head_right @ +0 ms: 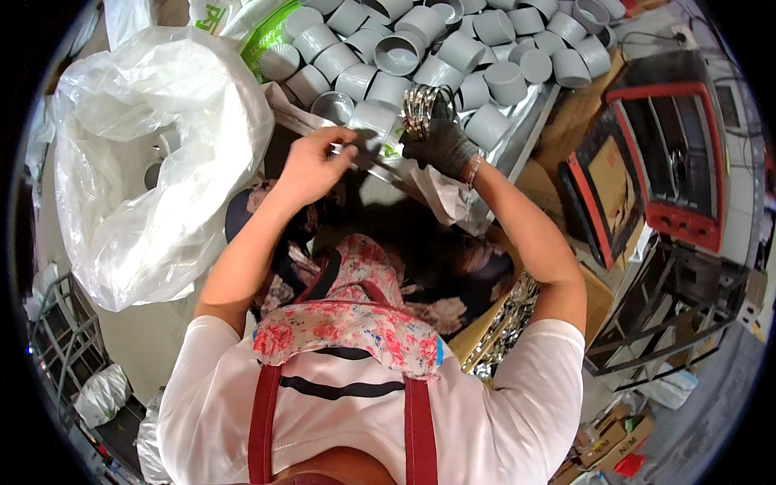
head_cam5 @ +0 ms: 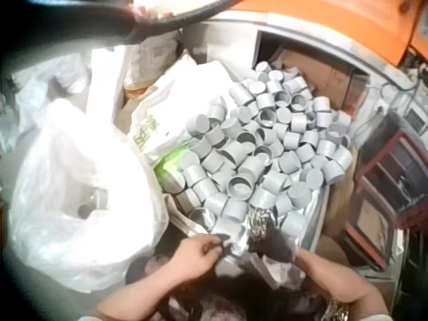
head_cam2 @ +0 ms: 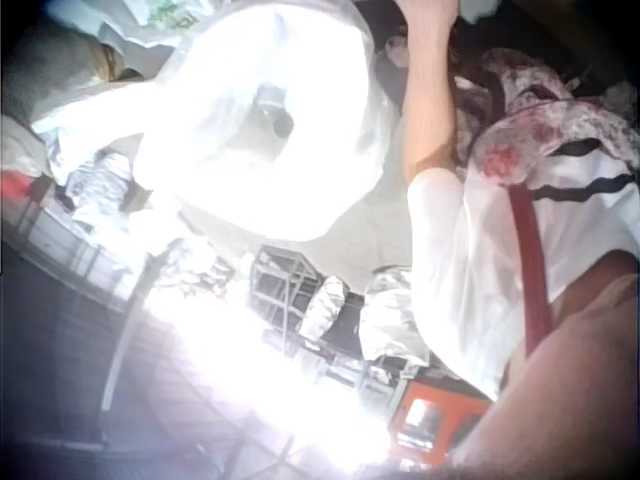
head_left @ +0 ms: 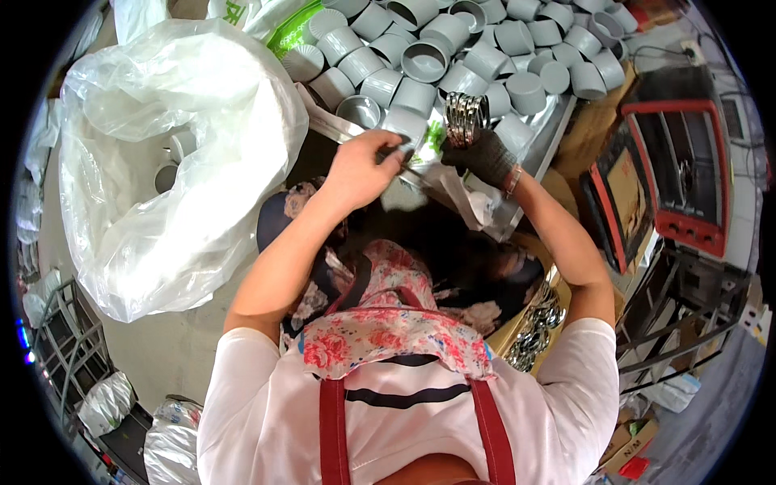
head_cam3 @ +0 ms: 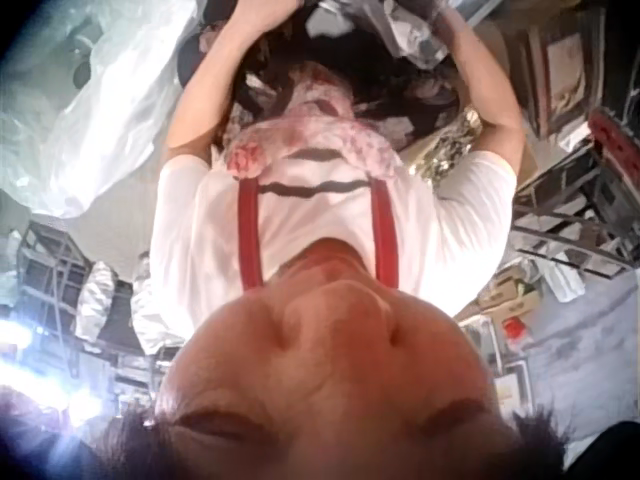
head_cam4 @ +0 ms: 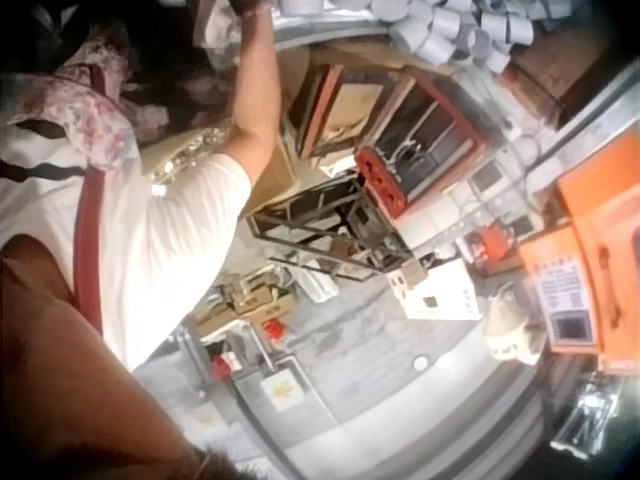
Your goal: The person sits on the floor and attaches metal rings to plastic cups. They retrieve the rings from a box and the cups from a metal tray, using a small tool to seat the ring before placing the finished items into a large white bag.
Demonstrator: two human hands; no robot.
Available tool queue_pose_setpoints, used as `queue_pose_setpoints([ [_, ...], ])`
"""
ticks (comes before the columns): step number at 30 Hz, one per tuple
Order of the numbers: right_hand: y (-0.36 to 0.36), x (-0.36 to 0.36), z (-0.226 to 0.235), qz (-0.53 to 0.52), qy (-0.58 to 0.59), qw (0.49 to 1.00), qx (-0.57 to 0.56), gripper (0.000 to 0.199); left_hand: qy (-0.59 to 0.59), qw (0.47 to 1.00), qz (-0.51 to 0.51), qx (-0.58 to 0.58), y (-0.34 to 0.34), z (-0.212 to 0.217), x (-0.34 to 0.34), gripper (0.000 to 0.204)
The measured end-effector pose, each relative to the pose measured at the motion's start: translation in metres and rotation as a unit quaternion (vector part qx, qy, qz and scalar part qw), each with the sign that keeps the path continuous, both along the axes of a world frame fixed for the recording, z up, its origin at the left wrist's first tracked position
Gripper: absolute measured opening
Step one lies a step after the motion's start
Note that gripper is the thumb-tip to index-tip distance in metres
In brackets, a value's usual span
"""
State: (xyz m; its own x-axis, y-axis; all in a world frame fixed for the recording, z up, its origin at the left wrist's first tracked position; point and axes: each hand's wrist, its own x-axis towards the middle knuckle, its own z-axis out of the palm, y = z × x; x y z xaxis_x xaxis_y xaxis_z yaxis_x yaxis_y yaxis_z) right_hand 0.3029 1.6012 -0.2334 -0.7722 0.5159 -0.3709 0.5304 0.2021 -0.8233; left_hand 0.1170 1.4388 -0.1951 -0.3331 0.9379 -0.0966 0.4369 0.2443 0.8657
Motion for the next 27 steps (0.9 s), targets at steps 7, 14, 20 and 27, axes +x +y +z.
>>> queue_pose_setpoints([
  [7,0.000,-0.011,-0.093,-0.018,-0.090,0.993,0.072,0.016,0.020,0.997,-0.034,-0.064,-0.036,-0.011,0.016,0.029],
  [14,0.031,-0.041,-0.171,-0.059,-0.186,0.910,0.366,0.038,0.160,0.953,-0.222,-0.134,-0.033,-0.021,0.028,0.027],
  [20,0.048,-0.063,-0.186,0.106,-0.179,0.936,0.285,0.040,0.163,0.943,-0.278,-0.086,-0.010,-0.027,0.030,0.027],
  [27,0.060,-0.088,-0.175,0.172,-0.278,0.906,0.269,0.038,0.177,0.941,-0.269,-0.105,0.003,-0.027,0.023,0.028],
])
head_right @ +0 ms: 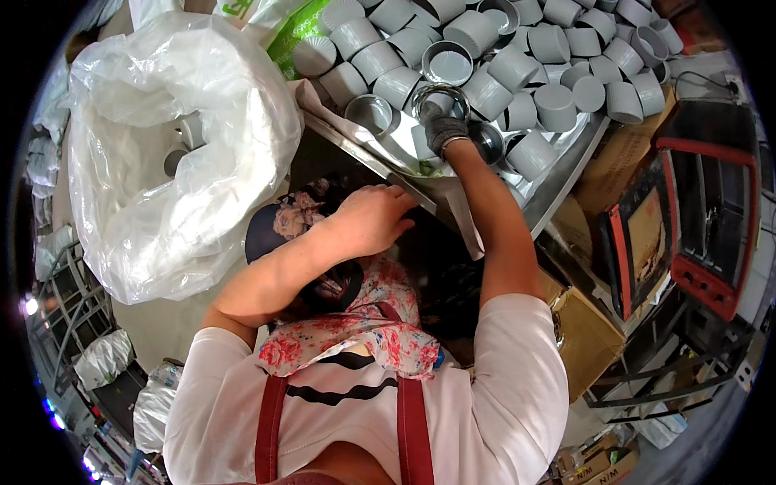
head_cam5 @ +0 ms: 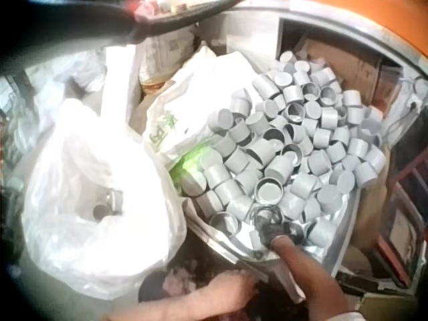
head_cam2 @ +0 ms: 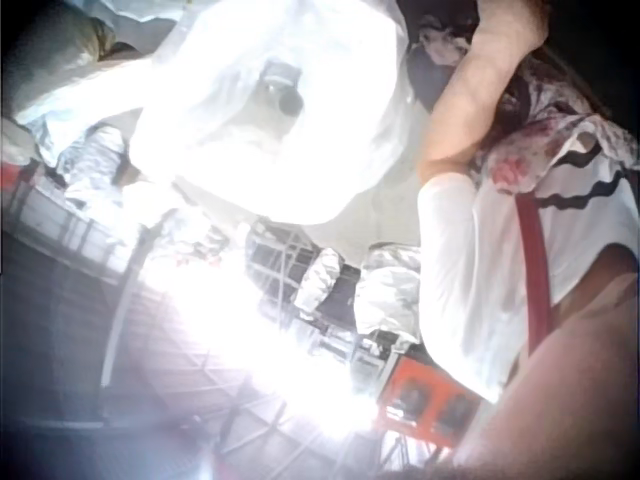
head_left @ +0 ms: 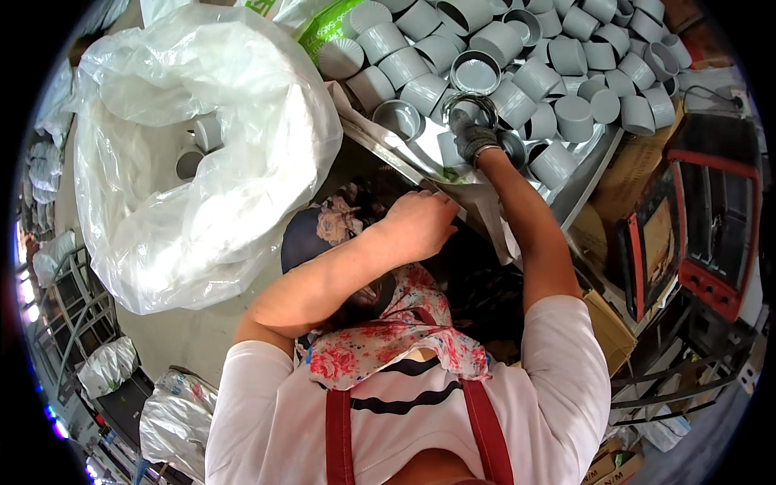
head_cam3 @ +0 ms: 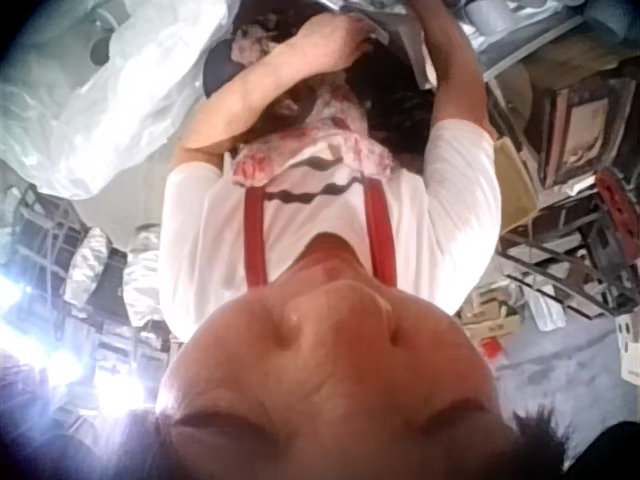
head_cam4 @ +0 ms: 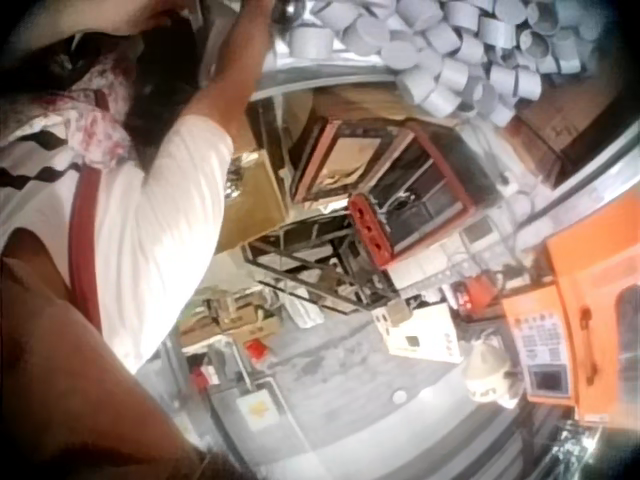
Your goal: The person sits on the floor and attaches metal rings to plastic cups. They retrieve the rings from a box and the cups from a metal tray, using a small tool to seat the ring before placing the finished items into a large white bag.
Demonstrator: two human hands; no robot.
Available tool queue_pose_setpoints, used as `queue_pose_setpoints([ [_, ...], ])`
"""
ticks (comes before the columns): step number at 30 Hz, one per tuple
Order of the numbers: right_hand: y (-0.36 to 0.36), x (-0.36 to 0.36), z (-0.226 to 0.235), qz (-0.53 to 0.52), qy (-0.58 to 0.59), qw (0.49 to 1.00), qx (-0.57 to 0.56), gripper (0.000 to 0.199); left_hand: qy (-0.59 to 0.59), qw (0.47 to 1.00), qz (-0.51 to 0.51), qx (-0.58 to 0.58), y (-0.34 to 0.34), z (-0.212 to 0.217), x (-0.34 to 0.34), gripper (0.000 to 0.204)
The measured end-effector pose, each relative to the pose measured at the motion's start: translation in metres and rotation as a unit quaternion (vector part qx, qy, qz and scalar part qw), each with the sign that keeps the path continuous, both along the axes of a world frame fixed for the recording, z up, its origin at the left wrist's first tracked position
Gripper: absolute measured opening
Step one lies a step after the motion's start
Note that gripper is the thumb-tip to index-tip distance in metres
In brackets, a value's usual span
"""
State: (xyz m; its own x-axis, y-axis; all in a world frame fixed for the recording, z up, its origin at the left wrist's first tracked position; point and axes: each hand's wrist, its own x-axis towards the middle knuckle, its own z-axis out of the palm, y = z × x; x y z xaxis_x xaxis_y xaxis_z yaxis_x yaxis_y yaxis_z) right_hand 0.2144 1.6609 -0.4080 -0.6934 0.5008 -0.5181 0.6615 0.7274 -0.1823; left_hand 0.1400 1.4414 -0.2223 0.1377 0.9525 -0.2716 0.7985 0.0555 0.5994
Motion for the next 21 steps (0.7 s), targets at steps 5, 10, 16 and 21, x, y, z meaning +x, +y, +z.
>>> queue_pose_setpoints([
  [5,-0.003,0.011,0.007,0.010,-0.019,1.000,0.021,0.030,0.003,0.999,0.034,-0.016,0.003,-0.002,-0.010,0.029],
  [10,-0.012,0.036,0.081,-0.079,0.126,0.980,-0.129,0.031,-0.085,0.968,0.229,0.063,0.009,0.009,-0.036,0.026],
  [16,-0.083,0.086,0.218,-0.091,0.250,0.926,-0.269,0.022,-0.209,0.922,0.138,0.294,-0.005,0.037,-0.037,0.051],
  [21,-0.170,0.124,0.230,-0.089,0.367,0.857,-0.351,0.025,-0.293,0.939,0.054,0.170,-0.068,0.049,-0.002,0.069],
])
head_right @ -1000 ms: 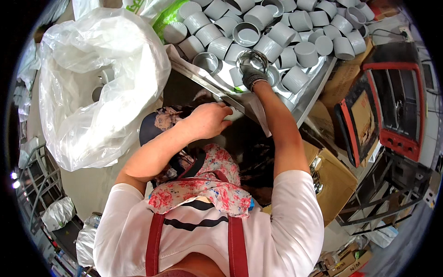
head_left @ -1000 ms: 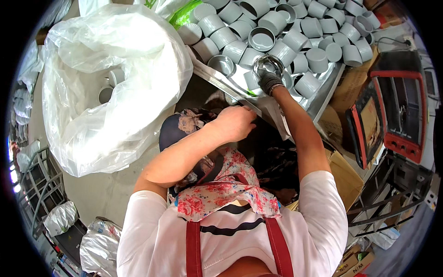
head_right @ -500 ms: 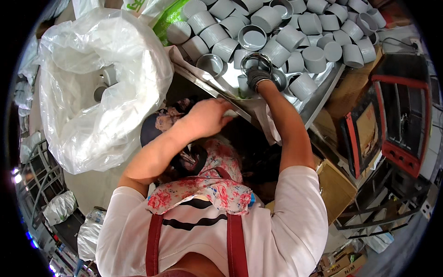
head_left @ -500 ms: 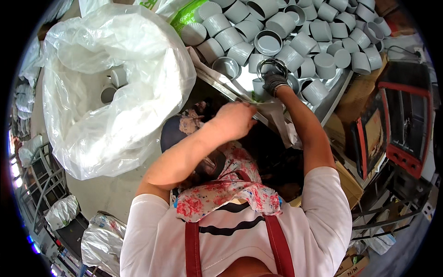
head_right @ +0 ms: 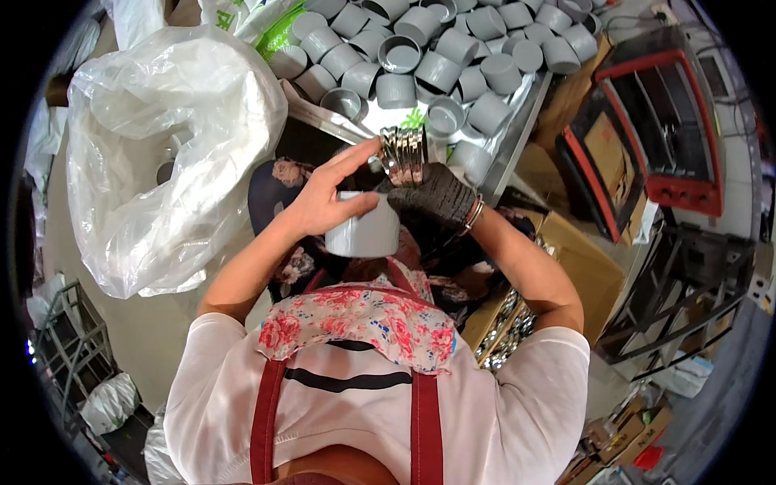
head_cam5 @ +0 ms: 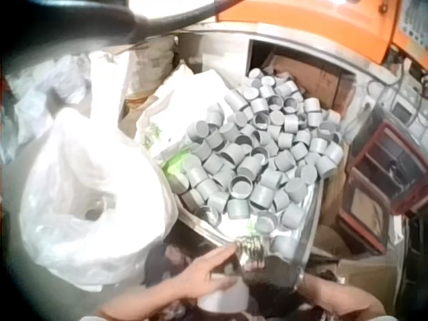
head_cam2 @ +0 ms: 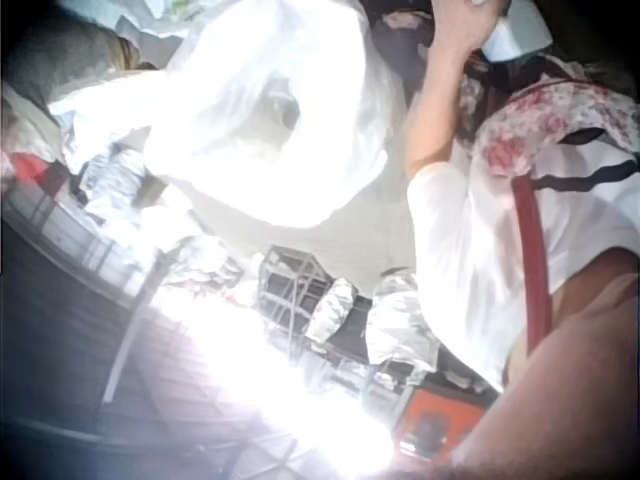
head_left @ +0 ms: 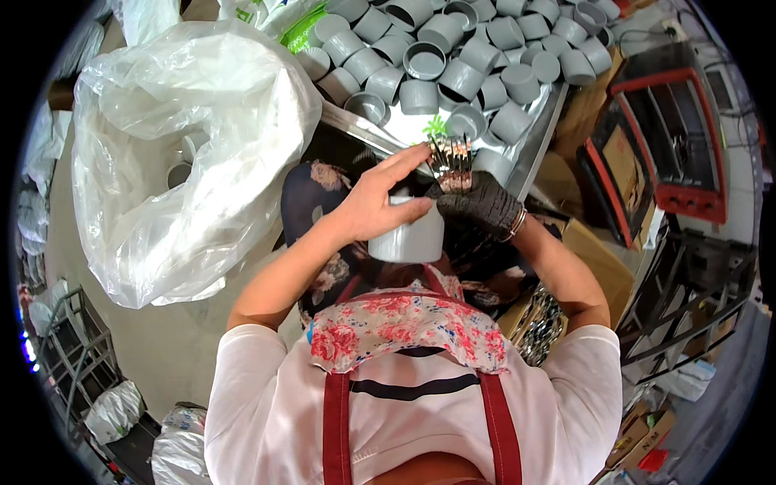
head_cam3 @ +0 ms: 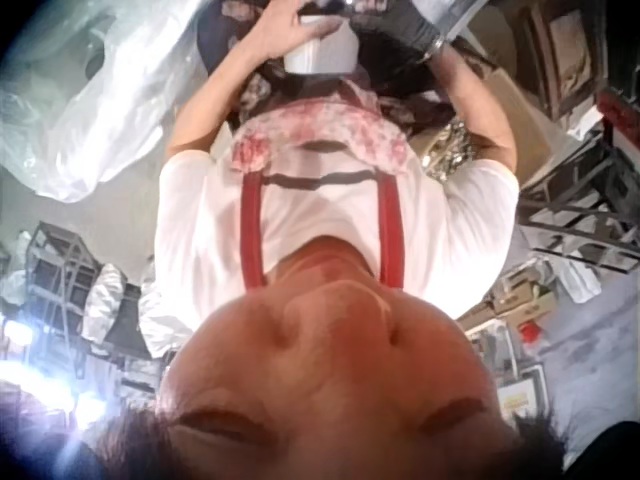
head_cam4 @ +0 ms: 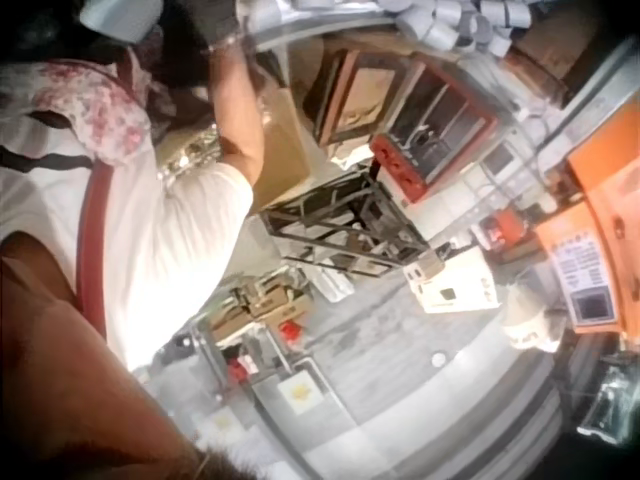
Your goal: The person sits on the floor and attaches metal rings to plastic cups. They retrieve the rings from a box and the cups from a metal tray, using a small tool to seat the ring before placing the finished items into a large white bag.
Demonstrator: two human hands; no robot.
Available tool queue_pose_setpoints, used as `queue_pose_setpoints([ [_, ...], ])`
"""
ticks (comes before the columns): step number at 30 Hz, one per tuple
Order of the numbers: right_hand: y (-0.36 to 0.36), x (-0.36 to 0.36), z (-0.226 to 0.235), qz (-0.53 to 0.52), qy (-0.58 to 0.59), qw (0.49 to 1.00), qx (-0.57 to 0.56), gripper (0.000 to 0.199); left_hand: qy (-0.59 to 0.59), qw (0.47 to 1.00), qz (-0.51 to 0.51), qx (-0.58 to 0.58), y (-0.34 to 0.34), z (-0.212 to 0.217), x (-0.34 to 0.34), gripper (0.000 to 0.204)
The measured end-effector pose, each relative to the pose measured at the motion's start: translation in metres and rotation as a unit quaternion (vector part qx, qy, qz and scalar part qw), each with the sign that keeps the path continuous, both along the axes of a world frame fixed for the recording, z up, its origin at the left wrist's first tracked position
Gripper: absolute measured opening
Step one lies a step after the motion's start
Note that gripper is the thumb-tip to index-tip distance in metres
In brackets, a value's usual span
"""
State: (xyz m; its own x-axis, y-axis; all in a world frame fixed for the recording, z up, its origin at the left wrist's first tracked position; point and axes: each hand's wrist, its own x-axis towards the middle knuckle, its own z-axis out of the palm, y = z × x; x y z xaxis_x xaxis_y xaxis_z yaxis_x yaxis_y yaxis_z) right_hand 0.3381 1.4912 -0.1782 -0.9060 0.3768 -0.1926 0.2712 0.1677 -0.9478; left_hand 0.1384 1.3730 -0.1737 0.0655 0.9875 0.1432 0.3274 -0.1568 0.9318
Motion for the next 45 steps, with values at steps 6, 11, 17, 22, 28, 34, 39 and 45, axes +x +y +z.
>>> queue_pose_setpoints([
  [6,-0.084,0.034,-0.003,0.012,-0.032,0.999,-0.038,0.024,-0.006,0.995,0.031,-0.090,-0.080,0.007,0.029,0.073],
  [11,-0.123,0.049,0.003,0.037,0.051,0.995,0.076,0.026,0.047,0.997,0.037,-0.045,-0.114,0.008,0.044,0.071],
  [17,-0.140,0.054,0.006,-0.005,0.006,1.000,0.011,0.029,-0.062,0.984,0.027,-0.166,-0.132,0.008,0.047,0.056],
  [22,-0.150,0.056,0.004,-0.026,0.013,0.999,0.018,0.030,-0.144,0.972,0.045,-0.178,-0.141,0.008,0.053,0.042],
  [28,-0.151,0.059,0.002,-0.030,-0.022,0.999,-0.020,0.030,-0.190,0.966,0.007,-0.172,-0.150,0.004,0.042,0.024],
  [34,-0.150,0.054,-0.008,0.003,-0.012,0.999,0.041,0.029,-0.083,0.991,0.036,-0.101,-0.172,-0.001,0.036,0.018],
  [39,-0.143,0.047,-0.024,0.084,0.101,0.987,0.093,0.035,-0.172,0.971,0.102,-0.133,-0.183,-0.013,0.033,0.014],
  [45,-0.136,0.043,-0.029,0.153,-0.096,0.983,-0.027,0.035,-0.301,0.922,0.137,-0.201,-0.186,-0.033,0.024,0.009],
])
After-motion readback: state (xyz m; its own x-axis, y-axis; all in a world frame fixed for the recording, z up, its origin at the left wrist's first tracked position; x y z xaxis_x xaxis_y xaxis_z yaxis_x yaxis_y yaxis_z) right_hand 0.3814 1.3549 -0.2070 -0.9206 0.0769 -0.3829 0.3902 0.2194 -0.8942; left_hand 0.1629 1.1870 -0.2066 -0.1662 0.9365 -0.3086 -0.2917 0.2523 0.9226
